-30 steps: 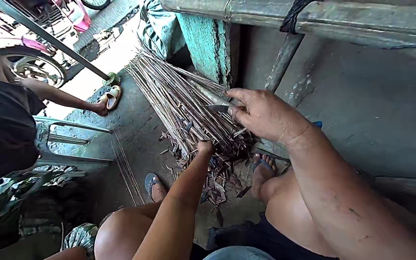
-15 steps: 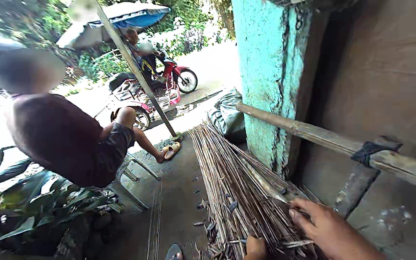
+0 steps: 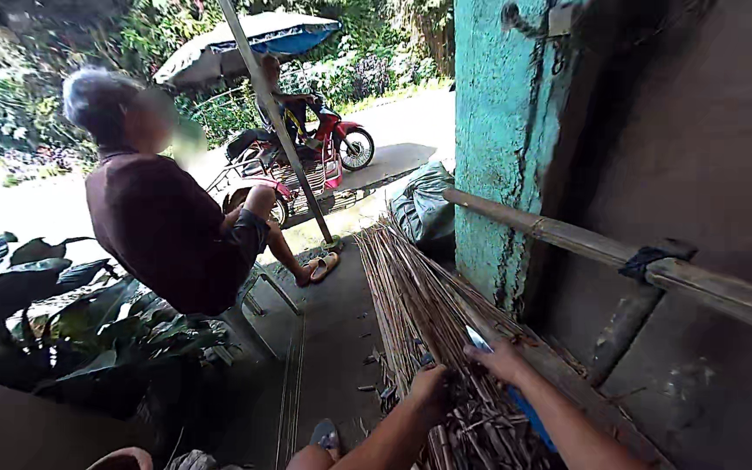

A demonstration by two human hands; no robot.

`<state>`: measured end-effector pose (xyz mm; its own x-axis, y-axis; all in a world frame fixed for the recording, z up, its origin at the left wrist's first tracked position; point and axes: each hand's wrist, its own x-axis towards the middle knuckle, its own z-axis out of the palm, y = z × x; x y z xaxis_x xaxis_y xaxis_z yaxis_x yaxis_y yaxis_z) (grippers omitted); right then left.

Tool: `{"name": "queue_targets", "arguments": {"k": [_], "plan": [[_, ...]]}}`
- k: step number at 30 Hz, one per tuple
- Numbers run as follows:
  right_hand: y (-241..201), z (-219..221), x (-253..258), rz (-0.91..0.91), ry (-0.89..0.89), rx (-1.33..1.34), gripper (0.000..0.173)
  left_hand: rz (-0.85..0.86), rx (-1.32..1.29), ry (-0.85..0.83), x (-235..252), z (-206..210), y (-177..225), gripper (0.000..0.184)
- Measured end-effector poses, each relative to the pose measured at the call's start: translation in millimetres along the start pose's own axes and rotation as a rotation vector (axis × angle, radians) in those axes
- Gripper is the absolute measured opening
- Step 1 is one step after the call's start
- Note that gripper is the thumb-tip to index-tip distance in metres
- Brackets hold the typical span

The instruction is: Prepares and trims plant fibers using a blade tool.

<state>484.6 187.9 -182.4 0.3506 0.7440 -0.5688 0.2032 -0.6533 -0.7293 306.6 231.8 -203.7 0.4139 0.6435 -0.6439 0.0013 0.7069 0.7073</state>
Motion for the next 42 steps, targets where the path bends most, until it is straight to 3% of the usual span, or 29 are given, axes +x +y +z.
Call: {"name": "queue_targets", "arguments": {"k": [3,11,19,23,27,32,34,36,38,42], "plan": [[-0.4,21.0,5.9,0.006,-0.031,0.063,0.072,0.011,0.027,-0.076,-1.3,-4.0,1.6,0.028],[2.2,37.5,4.9,0.045,-0.027,0.010,0.055,-0.048,0.110,-0.121,-7.8,-4.3,-11.6,0.037],[1.5,19.0,4.6,0.137,0.056,-0.230,0.056,0.006,0.039,0.038,-39.8,5.6,-3.3,0.035],[-0.1,27.4,8.7,0.139,0.075,-0.249,0.057,0.125,0.130,0.037,-43.2,-2.8,-4.5,0.040],[9.1,23.6,17.0,0.171,0.139,-0.442,0.056,0.160,0.153,0.016,-67.7,-7.7,-4.1,0.029],[38.3,9.1,28.0,0.232,-0.062,-0.648,0.067,0.153,0.185,-0.011,-67.9,-33.1,1.0,0.026],[35.6,5.5,21.8,0.256,-0.029,-0.692,0.081,0.160,0.176,0.017,-61.9,-39.9,0.7,0.040],[18.0,-0.3,11.4,0.134,0.128,-0.575,0.072,0.195,0.188,0.030,-58.9,-46.3,-3.2,0.047],[-3.4,1.7,3.2,-0.058,0.246,-0.324,0.048,0.283,0.296,0.034,-60.4,-51.5,-7.1,0.043],[-46.1,29.0,-13.5,-0.171,0.224,0.240,0.036,0.481,0.471,0.045,-70.5,-50.9,-10.0,0.029]]}}
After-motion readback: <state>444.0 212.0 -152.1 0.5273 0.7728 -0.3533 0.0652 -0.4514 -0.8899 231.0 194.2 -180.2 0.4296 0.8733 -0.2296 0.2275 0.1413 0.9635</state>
